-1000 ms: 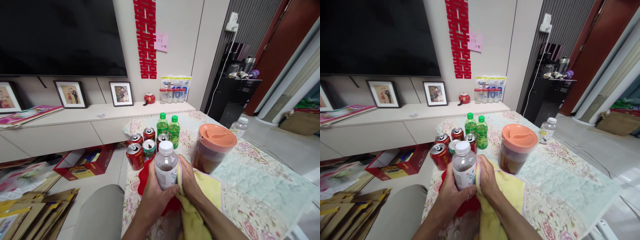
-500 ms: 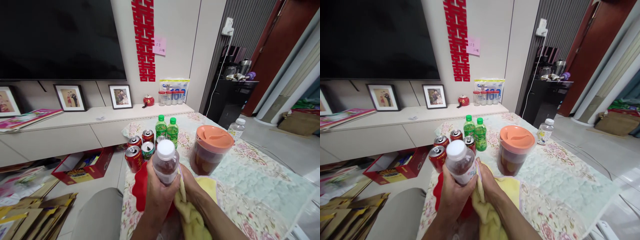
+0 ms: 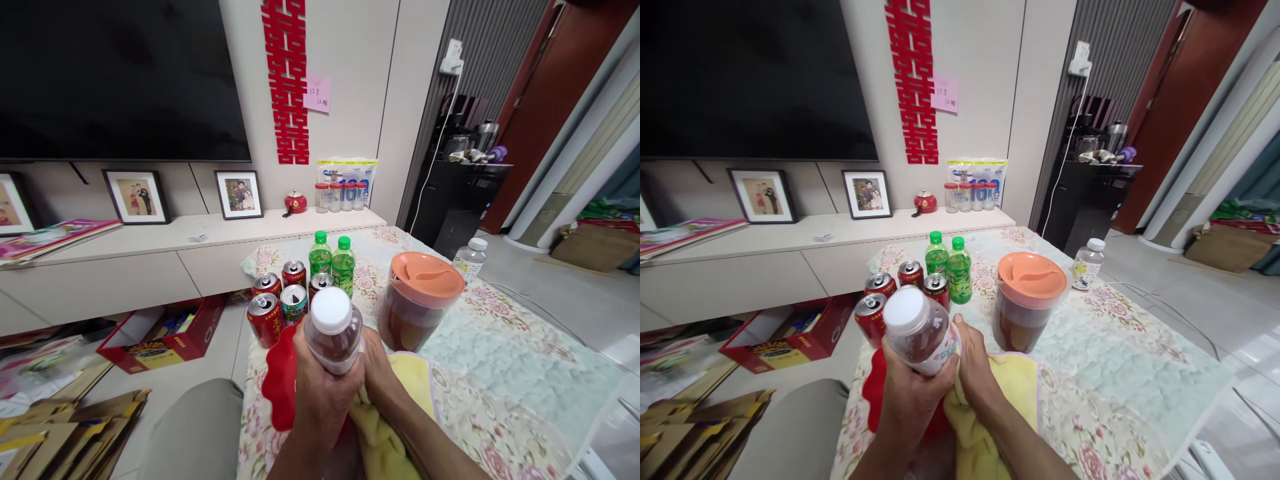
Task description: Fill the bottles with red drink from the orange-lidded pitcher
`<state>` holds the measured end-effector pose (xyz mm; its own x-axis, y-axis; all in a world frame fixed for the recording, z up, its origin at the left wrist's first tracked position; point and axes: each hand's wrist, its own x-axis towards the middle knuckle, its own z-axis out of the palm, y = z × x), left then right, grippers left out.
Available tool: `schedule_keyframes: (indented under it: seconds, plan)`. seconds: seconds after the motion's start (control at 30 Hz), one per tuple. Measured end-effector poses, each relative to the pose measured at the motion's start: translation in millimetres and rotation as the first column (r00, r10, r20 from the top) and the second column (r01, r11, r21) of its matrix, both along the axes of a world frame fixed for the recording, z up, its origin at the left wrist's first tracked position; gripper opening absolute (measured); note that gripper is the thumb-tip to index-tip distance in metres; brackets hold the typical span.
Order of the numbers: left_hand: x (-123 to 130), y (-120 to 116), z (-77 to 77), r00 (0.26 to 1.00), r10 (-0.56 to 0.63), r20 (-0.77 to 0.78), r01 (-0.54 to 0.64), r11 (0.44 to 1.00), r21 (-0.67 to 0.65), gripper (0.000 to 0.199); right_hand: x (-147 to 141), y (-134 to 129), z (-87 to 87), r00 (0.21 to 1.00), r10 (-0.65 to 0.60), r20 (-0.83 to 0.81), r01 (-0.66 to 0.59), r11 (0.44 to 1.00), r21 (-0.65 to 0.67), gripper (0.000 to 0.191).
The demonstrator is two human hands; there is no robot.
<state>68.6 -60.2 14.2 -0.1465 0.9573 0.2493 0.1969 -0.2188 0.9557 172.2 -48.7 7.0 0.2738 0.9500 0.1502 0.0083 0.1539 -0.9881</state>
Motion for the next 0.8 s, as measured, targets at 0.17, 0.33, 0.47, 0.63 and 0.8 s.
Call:
schedule_keyframes:
  seconds: [0.17, 0.33, 0.47, 0.63, 0.8]
  plan:
    - [2, -1, 9.9, 0.996, 0.076, 0.05, -0.075, 0.997, -0.021, 0.075, -5, -6, 1.9, 0.999, -0.028, 0.03, 0.027, 0.999, 0.027, 0.046]
    - [5, 2, 26.1, 0.983, 0.121, 0.141, -0.117, 0.993, -0.033, 0.07, -12, -15, 7.6, 0.999, 0.001, -0.037, 0.001, 0.997, 0.073, 0.041]
    - [8, 0, 25.3, 0.991, 0.032, 0.128, -0.029, 0.999, -0.026, 0.07, -8, -9, 11.0, 0.968, -0.073, -0.24, 0.035, 0.986, -0.161, 0.036]
    - [4, -5, 21.8, 0.995, -0.035, 0.094, 0.039, 0.998, -0.04, 0.068, -9, 1, 14.7, 0.9, 0.021, -0.436, -0.149, 0.953, -0.262, 0.039]
    - [-1, -5, 23.8, 0.965, -0.193, 0.176, 0.199, 0.98, -0.014, 0.065, -19, 2, 21.5, 0.768, 0.112, -0.631, -0.331, 0.913, -0.24, 0.042]
